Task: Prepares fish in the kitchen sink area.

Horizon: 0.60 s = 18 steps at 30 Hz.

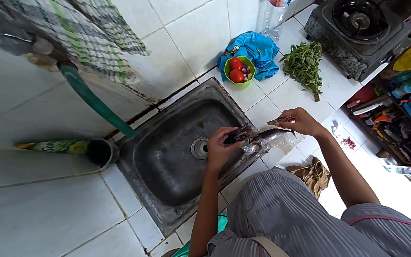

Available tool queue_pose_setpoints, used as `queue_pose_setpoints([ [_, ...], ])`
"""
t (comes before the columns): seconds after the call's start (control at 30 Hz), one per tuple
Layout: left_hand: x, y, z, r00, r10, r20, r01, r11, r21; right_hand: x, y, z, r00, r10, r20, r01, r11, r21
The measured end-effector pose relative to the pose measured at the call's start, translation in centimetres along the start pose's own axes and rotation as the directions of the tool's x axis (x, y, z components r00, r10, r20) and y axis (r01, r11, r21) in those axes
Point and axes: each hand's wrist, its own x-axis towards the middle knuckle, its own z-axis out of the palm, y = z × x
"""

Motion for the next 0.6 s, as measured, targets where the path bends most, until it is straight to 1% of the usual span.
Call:
queue_pose_setpoints([
  [0.1,-0.2,0.0,-0.1,1.000,-0.026,-0.007,0.025,0.993,-0.119,-0.1,0.1,0.1,1.000,0.006,0.001,-0.006,1.000,0.015],
  [0.2,-0.4,-0.1,-0.2,1.000,-0.022,-0.014,0.019,0.982,-0.190,-0.1,0.1,0.2,1.000,0.007,0.003,-0.007,1.000,0.011],
  [0.33,-0.4,-0.1,-0.4,1.000,0.000,-0.024,-0.006,0.969,-0.245,0.0,-0.1,0.3,1.000,0.015,0.005,-0.015,1.000,0.004],
  [0.47,-0.4,-0.1,-0.8,1.000,0.019,-0.013,-0.022,0.965,-0.260,0.0,0.0,0.4,1.000,0.023,0.013,-0.023,1.000,0.003],
  [0.53,-0.4,-0.2,-0.9,0.999,0.022,-0.028,-0.029,0.967,-0.253,0.0,0.3,0.7,1.000,0.013,0.002,-0.013,0.998,-0.057],
  [0.6,-0.6,-0.2,-0.8,0.998,-0.010,-0.069,-0.008,0.967,-0.254,0.0,1.0,1.0,1.000,0.014,-0.013,-0.016,0.980,-0.199],
])
